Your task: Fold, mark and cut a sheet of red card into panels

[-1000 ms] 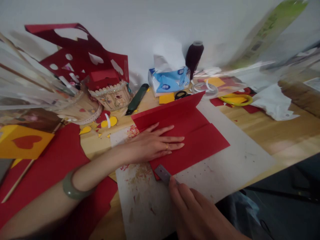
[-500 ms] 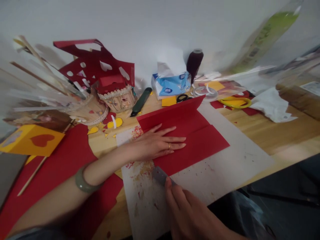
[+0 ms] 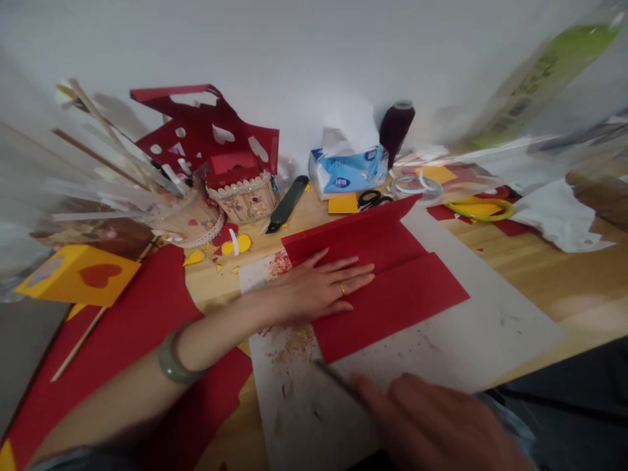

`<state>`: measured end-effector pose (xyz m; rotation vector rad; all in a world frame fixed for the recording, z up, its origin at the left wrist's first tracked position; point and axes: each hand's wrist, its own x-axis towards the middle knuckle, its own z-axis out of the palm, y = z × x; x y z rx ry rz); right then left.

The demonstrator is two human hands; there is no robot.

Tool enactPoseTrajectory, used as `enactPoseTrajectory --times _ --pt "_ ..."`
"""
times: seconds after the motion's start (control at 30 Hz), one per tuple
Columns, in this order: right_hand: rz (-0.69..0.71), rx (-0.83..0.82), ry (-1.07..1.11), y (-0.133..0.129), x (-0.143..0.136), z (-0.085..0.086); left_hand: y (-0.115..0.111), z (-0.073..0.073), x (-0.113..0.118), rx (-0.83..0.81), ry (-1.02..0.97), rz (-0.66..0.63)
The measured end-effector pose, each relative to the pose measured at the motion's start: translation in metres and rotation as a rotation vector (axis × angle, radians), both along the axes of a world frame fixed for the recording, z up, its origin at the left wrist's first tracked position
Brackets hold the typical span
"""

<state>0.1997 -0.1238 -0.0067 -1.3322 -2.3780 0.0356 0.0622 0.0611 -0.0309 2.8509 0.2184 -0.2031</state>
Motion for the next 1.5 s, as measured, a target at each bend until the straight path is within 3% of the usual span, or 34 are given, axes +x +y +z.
enactPoseTrajectory --times 0.17,0.27,0.37,0.47,0.57,0.73,0.93,1.1,1.23,1.5 --pt "-0.446 0.051 -0.18 -0.007 0.058 -0.009 0.004 0.002 -0.006 -0.06 -0.168 0.066" --pt "-0.546 0.127 -0.276 -0.004 0.072 -0.01 -0.005 0.011 -0.015 0.057 -0.369 0.103" --pt "-0.529 0.107 -0.222 0.005 0.066 -0.011 -0.032 0.016 -0.028 0.308 -0.42 0.211" --pt "-0.367 0.032 -0.088 0.018 0.045 -0.015 -0.061 0.01 -0.037 0.479 -0.244 0.341" --pt "-0.186 -0.085 -0.068 0.033 0.019 -0.021 -0.077 -0.004 -0.041 0.515 -0.076 0.419" --pt "-0.177 -0.239 -0.163 0.05 0.004 -0.026 -0.079 -0.017 -0.04 0.5 0.019 0.463" --pt "-0.182 -0.188 -0.094 0.046 0.039 -0.029 -0.081 -0.02 -0.042 0.558 -0.011 0.469" --pt "-0.353 -0.11 -0.116 0.042 0.086 -0.034 -0.084 -0.025 -0.044 0.554 -0.035 0.501" --pt "-0.486 -0.152 -0.17 0.043 0.118 -0.033 -0.085 -0.025 -0.044 0.564 -0.058 0.496" --pt "-0.549 -0.193 -0.112 0.041 0.152 -0.031 -0.085 -0.025 -0.046 0.539 -0.065 0.491"
